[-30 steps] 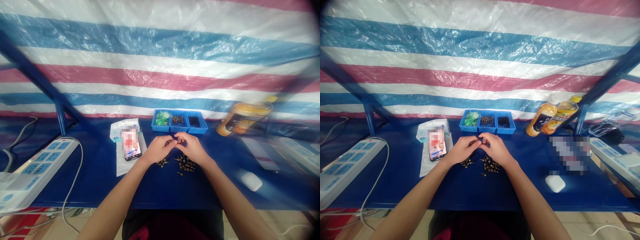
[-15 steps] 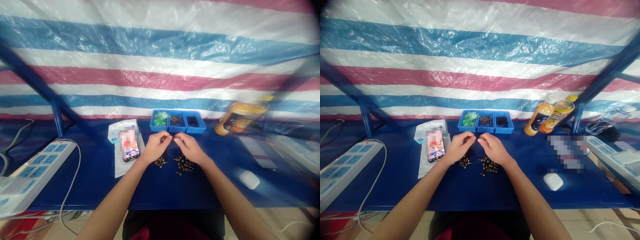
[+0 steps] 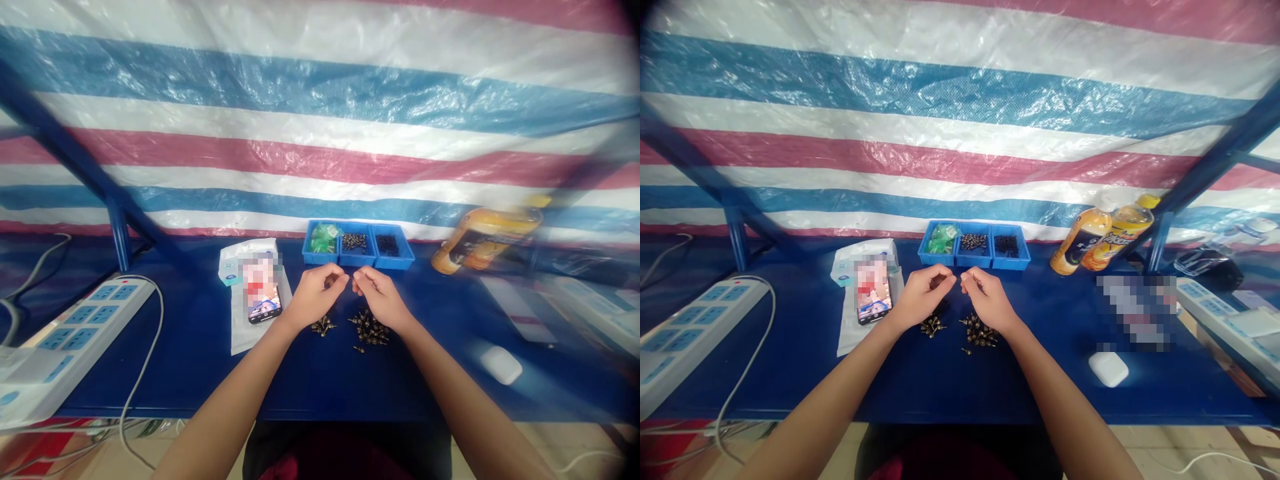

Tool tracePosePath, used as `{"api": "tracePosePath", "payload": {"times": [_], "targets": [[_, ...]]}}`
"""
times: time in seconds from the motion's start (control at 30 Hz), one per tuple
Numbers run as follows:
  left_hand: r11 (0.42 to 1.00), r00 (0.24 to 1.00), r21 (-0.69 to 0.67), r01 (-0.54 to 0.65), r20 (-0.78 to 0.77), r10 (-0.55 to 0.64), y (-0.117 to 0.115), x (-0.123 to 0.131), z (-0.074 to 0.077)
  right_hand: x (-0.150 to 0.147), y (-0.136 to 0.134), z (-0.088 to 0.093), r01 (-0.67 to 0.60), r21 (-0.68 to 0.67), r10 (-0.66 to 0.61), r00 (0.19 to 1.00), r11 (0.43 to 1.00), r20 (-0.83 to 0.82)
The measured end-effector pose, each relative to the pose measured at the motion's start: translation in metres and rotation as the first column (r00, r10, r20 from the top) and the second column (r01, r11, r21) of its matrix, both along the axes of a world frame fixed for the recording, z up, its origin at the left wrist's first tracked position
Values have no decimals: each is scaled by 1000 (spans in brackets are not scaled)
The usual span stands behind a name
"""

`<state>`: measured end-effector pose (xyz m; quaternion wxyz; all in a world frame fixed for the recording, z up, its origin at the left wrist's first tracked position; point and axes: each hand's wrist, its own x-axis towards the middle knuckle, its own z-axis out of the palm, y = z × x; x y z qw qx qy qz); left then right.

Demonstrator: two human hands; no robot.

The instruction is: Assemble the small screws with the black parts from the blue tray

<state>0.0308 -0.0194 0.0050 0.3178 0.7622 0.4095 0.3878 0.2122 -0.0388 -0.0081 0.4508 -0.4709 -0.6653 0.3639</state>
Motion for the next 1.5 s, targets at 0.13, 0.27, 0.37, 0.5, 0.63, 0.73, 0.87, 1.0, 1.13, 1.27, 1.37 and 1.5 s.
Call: {"api": "tracePosePath", "payload": {"times": [0.13,0.27,0.37,0.5,0.63,0.73,0.87,1.0,1.13,1.27,1.37,1.5], "targets": [[1000,1000,-23,-15,27,16,1,-1,0,2,8,-5,74,-105,-88,987,992,-131],[1000,999,-4,-25,-22,25,1,-1,-1,8,17,-9,148,-261,-231,919,954,-320],[1000,999,12,-22,-45,22,1,0,-1,12,20,-9,233,-304,-356,814,924,-460],[1000,998,14,-21,-53,22,1,1,0,14,22,-13,338,-268,-428,776,902,-462],[1000,997,16,-20,-75,21,2,0,1,15,21,-17,299,-122,-317,933,947,-170],[999,989,19,-41,-141,43,3,-3,-2,19,14,-12,175,24,-175,953,984,246],[997,932,40,-66,-354,76,4,-8,-7,23,5,-4,-73,64,19,795,995,606],[995,893,80,-55,-442,85,6,-10,-12,17,0,-2,-163,46,93,747,986,658],[985,893,120,-122,-421,162,10,-11,-16,3,-4,-3,-238,66,132,728,969,673],[975,884,127,-185,-411,222,13,-12,-17,-6,-6,-5,-282,81,147,700,956,699],[975,881,119,-190,-418,223,13,-11,-18,-7,-6,-5,-283,100,126,681,954,721],[977,869,114,-179,-446,212,9,-9,-18,-6,-6,-4,-270,112,108,682,956,723]]}}
